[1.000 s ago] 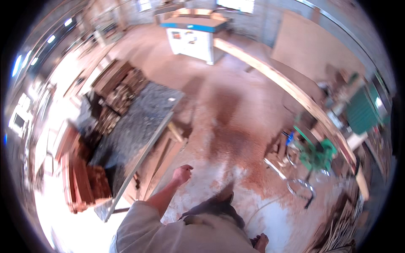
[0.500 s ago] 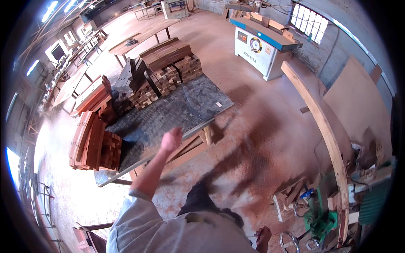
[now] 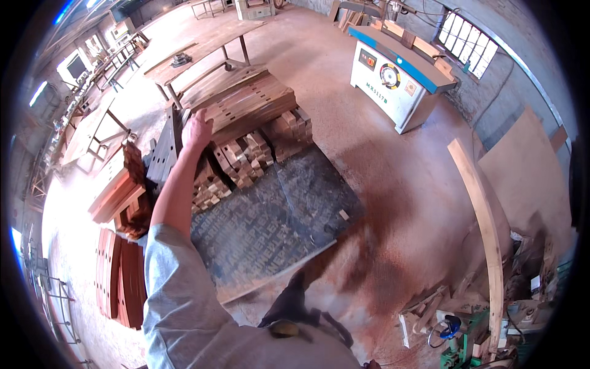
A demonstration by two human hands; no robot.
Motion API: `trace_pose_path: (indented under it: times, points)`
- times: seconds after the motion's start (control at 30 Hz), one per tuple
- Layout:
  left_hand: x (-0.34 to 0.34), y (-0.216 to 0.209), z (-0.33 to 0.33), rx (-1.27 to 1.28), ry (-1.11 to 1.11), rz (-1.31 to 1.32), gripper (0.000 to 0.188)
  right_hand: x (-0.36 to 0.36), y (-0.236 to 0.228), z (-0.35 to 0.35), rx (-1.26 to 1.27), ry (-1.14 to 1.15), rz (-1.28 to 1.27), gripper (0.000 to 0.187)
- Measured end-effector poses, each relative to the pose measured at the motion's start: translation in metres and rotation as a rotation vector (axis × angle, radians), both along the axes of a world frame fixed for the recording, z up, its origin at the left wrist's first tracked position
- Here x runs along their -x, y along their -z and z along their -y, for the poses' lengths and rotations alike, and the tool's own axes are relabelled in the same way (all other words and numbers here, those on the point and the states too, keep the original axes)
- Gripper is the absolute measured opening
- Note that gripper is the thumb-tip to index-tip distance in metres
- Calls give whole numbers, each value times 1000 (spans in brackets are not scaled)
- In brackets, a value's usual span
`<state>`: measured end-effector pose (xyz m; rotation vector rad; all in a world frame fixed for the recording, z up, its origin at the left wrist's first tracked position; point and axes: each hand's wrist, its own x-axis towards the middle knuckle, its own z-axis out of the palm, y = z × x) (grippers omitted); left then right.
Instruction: The person operates a vertical bandsaw to cut a long wooden plank. They guide the wood through the blade, remove the cut piece, and place it on a nearby table. The person repeats this process with additional planks.
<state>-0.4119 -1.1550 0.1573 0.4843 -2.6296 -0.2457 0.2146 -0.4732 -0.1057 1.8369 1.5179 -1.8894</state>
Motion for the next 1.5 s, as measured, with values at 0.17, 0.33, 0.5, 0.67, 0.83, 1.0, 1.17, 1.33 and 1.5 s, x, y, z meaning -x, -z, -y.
trace_pose_path:
  times: [0.17,0.33,0.5,0.67,0.83,1.0,1.17,1.33,1.5]
  points:
    - [66,-5,54,149,29,19,41,32,-8,27,-14,-63,-8,21]
    - [98,15,93,185,-10,169,45,55,-14,25,-44,-100,-7,27]
    - [110,20,100,124,-11,221,32,68,-23,27,-72,-195,-51,31]
    - [103,7,96,255,47,236,28,92,-26,35,-80,-231,-42,31]
    - [78,-11,62,274,127,105,23,92,-14,20,-83,-241,-89,31]
    - [21,-9,-10,180,346,-7,30,130,-4,12,-252,-219,-52,21]
    - [-66,-9,-154,-97,673,-28,31,243,-95,54,-210,-276,-358,14]
    - [-162,6,-332,-205,1016,50,35,291,-140,54,-603,-675,-770,28]
    - [-264,25,-488,-11,1486,-130,38,245,-205,-9,170,82,-978,28]
